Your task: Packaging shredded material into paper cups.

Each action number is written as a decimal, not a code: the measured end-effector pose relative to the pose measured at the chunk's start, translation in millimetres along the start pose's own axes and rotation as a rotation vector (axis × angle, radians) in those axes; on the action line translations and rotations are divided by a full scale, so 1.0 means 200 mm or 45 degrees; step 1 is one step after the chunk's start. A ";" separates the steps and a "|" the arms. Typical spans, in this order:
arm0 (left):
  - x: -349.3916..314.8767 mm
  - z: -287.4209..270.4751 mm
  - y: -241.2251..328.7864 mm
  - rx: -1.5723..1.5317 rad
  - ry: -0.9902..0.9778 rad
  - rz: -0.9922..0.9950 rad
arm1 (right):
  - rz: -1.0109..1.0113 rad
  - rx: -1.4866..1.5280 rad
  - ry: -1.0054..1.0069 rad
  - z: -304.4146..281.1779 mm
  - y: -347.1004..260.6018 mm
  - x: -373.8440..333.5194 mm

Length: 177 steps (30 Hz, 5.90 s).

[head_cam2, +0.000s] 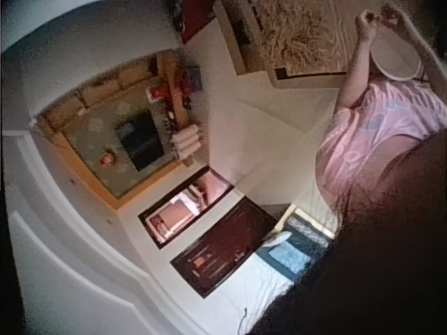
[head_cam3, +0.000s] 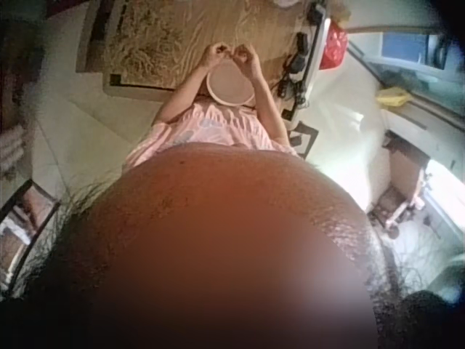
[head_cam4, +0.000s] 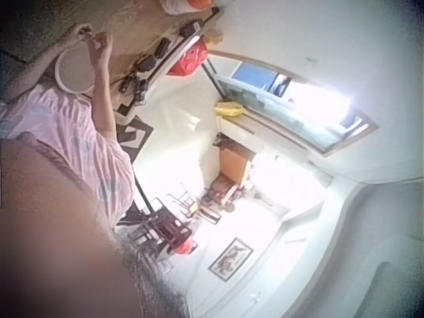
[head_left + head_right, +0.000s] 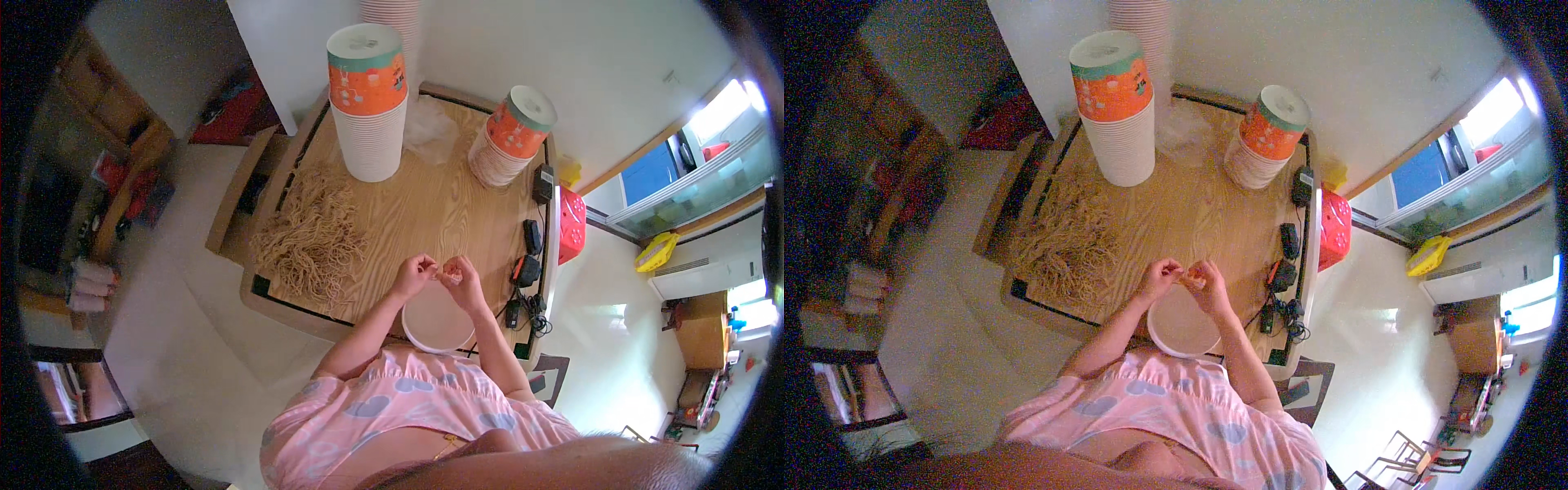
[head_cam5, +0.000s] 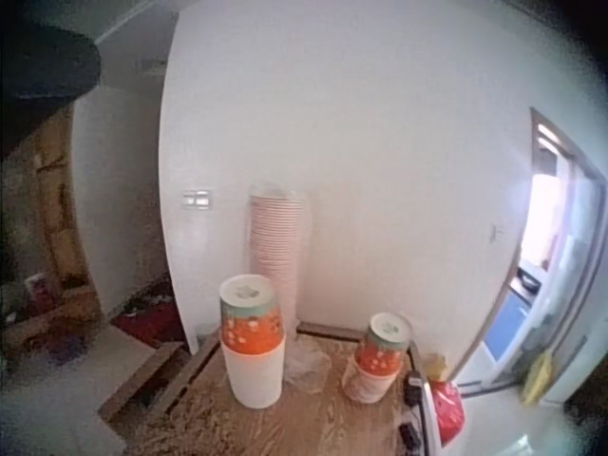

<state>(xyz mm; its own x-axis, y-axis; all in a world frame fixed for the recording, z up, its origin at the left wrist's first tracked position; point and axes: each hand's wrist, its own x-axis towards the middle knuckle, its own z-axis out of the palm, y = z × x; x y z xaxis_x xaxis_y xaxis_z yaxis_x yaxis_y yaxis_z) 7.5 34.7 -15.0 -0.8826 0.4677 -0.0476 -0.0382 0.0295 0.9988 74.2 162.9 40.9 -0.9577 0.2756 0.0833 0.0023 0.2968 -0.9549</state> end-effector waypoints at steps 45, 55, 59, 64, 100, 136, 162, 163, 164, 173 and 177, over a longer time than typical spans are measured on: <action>-0.07 -0.07 0.16 -0.244 -0.013 -0.267 | -0.199 -0.470 0.043 0.05 -0.08 -0.06; -0.07 -0.06 0.21 -0.359 -0.021 -0.264 | -0.165 -0.414 0.107 0.09 -0.07 -0.04; -0.06 -0.07 0.20 -0.291 0.011 -0.268 | -0.196 -0.344 0.142 0.09 -0.10 -0.04; -0.04 -0.06 0.20 -0.177 0.029 -0.346 | -0.024 -0.200 0.102 0.08 -0.08 -0.05; -0.03 -0.05 0.05 -0.137 -0.083 -0.124 | 0.080 -0.205 0.001 0.02 -0.13 -0.04; -0.08 -0.05 0.10 -0.025 0.002 -0.099 | 0.311 -0.157 -0.150 0.01 -0.02 0.00; -0.01 -0.08 0.07 -0.082 -0.170 -0.220 | 0.199 -0.108 -0.034 0.02 -0.02 -0.02; 0.00 -0.09 0.05 -0.055 -0.181 -0.207 | 0.208 -0.111 -0.026 0.02 -0.03 -0.02; 0.00 -0.08 0.03 -0.054 -0.178 -0.207 | 0.218 -0.115 -0.019 0.02 -0.04 -0.02; -0.01 -0.06 -0.02 -0.281 -0.179 -0.208 | 0.133 -0.106 0.034 0.02 -0.05 -0.03; -0.01 -0.07 -0.01 -0.116 -0.169 -0.159 | 0.121 -0.154 0.025 0.03 -0.06 -0.03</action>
<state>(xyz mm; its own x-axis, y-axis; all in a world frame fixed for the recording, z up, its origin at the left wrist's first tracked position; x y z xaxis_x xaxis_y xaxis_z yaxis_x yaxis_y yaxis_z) 3.1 21.1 -16.2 -0.7993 0.5777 -0.1654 -0.1910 0.0168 0.9815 77.6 153.1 49.8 -0.9457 0.3249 0.0005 0.1287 0.3761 -0.9176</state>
